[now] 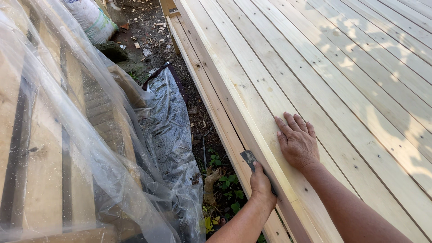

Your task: The person sands the edges and surface of a large wooden slatted panel using a piece of sandpaper held by hand. They work along the frame rails and plank edges, moving around the panel to sand different sides and sections.

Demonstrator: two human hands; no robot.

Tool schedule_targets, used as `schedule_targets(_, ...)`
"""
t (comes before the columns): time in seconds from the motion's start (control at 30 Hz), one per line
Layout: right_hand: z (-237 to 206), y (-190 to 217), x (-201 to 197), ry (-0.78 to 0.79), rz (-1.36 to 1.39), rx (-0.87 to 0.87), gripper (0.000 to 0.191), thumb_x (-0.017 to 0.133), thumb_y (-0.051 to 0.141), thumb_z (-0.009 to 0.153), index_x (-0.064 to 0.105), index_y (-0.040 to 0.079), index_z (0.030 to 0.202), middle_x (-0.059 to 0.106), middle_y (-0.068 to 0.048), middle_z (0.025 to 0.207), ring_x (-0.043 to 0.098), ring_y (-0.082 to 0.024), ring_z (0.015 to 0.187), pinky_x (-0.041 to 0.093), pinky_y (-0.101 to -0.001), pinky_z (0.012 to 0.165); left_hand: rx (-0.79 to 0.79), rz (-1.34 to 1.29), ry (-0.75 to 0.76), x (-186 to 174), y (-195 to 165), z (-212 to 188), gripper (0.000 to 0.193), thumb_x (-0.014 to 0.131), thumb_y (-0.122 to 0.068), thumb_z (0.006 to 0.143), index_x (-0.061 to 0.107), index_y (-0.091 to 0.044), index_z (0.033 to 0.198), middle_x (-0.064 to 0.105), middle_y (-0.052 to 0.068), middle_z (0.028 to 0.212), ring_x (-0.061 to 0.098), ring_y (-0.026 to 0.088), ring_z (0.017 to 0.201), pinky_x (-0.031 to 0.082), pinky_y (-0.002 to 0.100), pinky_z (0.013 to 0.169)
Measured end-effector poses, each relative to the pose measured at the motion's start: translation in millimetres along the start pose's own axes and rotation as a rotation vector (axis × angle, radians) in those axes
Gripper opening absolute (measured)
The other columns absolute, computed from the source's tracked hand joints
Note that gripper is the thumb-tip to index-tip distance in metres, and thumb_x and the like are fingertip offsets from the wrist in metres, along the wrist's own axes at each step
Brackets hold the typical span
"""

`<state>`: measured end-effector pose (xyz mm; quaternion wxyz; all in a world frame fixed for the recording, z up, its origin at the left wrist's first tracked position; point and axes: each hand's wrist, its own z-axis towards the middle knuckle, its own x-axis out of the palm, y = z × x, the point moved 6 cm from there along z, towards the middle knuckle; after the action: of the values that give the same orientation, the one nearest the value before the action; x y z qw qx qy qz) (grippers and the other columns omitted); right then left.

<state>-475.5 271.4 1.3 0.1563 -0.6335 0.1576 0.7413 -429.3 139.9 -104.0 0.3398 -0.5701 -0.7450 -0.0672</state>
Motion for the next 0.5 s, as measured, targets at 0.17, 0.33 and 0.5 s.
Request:
schedule_targets(0.17, 3.2, -1.4, 0.0, 0.035, 0.011, 0.010, 0.052, 0.027, 0.046, 0.104, 0.037, 0.037, 0.155, 0.028, 0.006, 0.165, 0.018, -0.018, 0.153, 0.009, -0.0435, 0.125, 0.011, 0.029, 0.032, 5.2, 54.0, -51.7, 0.058, 0.029, -0.050, 0.105, 0.037, -0.017, 0.152, 0.061, 0.013, 0.142, 0.064, 0.024, 0.130, 0.053, 0.040, 0.113)
schedule_targets(0.33, 6.1, -3.1, -2.4, 0.023, 0.002, -0.003, 0.053, 0.027, 0.046, 0.105, 0.036, 0.036, 0.156, 0.028, 0.005, 0.166, 0.019, -0.019, 0.154, 0.010, -0.0436, 0.126, 0.075, -0.034, -0.016, 14.6, 0.9, -15.7, 0.061, 0.031, -0.051, 0.105, 0.046, -0.011, 0.150, 0.061, 0.015, 0.141, 0.062, 0.028, 0.126, 0.048, 0.042, 0.108)
schedule_targets(0.5, 1.8, -1.7, -0.4, 0.044, -0.037, 0.011, 0.053, 0.027, 0.046, 0.104, 0.035, 0.038, 0.156, 0.027, 0.006, 0.165, 0.018, -0.019, 0.153, 0.009, -0.0441, 0.125, 0.137, 0.021, -0.057, 14.3, 3.9, -12.7, 0.061, 0.030, -0.049, 0.104, 0.048, -0.011, 0.148, 0.062, 0.016, 0.140, 0.064, 0.027, 0.124, 0.052, 0.041, 0.108)
